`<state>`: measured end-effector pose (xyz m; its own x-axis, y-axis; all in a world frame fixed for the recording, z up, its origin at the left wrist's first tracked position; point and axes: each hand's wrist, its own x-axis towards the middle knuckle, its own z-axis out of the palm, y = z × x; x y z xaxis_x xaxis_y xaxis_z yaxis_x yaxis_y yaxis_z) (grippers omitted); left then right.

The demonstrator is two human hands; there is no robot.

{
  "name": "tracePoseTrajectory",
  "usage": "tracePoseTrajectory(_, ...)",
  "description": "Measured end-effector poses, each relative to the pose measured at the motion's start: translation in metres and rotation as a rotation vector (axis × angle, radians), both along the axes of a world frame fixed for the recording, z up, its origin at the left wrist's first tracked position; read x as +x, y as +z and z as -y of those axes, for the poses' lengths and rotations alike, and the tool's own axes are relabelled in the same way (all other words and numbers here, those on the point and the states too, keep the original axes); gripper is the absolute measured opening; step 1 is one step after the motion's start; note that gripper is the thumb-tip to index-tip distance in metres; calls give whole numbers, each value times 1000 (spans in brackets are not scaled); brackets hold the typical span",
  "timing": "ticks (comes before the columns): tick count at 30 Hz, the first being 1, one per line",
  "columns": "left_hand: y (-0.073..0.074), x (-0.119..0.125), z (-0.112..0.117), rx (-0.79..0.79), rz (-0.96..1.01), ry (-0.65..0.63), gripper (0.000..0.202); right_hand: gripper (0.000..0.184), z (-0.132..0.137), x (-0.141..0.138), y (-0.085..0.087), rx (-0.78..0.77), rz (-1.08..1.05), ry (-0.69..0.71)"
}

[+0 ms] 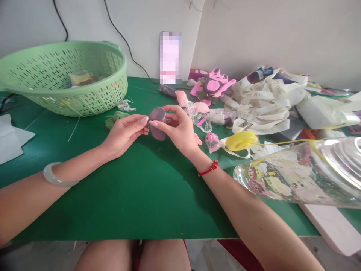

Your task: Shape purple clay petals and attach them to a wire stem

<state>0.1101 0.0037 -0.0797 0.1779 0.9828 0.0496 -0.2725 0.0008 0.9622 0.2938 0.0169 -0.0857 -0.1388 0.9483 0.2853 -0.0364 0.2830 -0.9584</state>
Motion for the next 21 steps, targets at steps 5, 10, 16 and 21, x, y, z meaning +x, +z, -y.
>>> tracePoseTrajectory(5,-2,1,-1,-4,10,11,40,61,0,-2,-2,35,31,-56)
tracePoseTrajectory(10,-4,0,-1,11,4,40,40,59,2,-4,1,41,87,-106)
tracePoseTrajectory(16,-5,-2,0,146,-100,54,36,60,6,-4,5,-37,131,-89)
tracePoseTrajectory(21,-6,-2,0,221,-125,-23,37,59,7,-5,6,-41,99,-60)
